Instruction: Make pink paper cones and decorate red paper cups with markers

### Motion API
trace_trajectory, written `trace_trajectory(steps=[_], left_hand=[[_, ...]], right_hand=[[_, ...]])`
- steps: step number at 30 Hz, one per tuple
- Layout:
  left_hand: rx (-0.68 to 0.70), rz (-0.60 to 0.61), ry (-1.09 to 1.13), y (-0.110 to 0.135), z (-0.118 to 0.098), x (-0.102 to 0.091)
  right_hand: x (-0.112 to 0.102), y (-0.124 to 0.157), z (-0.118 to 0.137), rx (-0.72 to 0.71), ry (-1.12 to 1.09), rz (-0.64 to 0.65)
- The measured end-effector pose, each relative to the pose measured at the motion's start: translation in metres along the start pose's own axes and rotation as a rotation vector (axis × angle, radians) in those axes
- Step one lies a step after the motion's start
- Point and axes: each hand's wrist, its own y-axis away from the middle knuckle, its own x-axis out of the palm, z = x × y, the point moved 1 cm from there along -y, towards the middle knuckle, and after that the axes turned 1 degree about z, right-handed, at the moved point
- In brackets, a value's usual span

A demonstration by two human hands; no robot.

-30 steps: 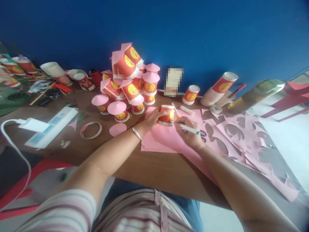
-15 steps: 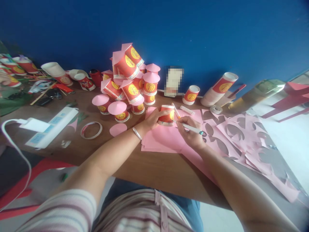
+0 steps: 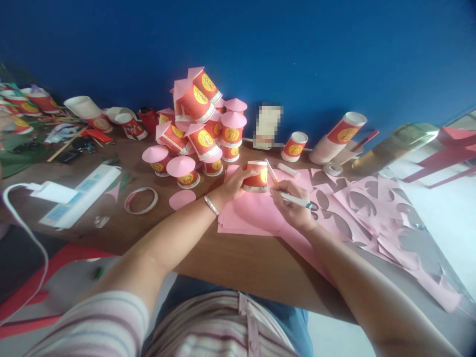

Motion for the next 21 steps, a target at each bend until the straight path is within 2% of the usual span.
trace_trajectory(steps=[9, 15, 18, 21], left_hand=[[0.127, -0.077, -0.040, -0.004, 0.003, -0.005], [0.151, -0.031, 0.002, -0.008, 0.006, -0.004], [0.182, -0.032, -0.056, -0.009, 0.009, -0.009], [0.254, -0.097, -0.183, -0.008, 0.009, -0.017]], right_hand=[[0.002, 0.003, -0.005, 0.007, -0.114, 0.004], [0.002, 0.004, -0.008, 0.017, -0.135, -0.006], [0.002, 0.004, -0.007, 0.012, -0.141, 0.016], [0.002, 0.004, -0.006, 0.022, -0.140, 0.033]])
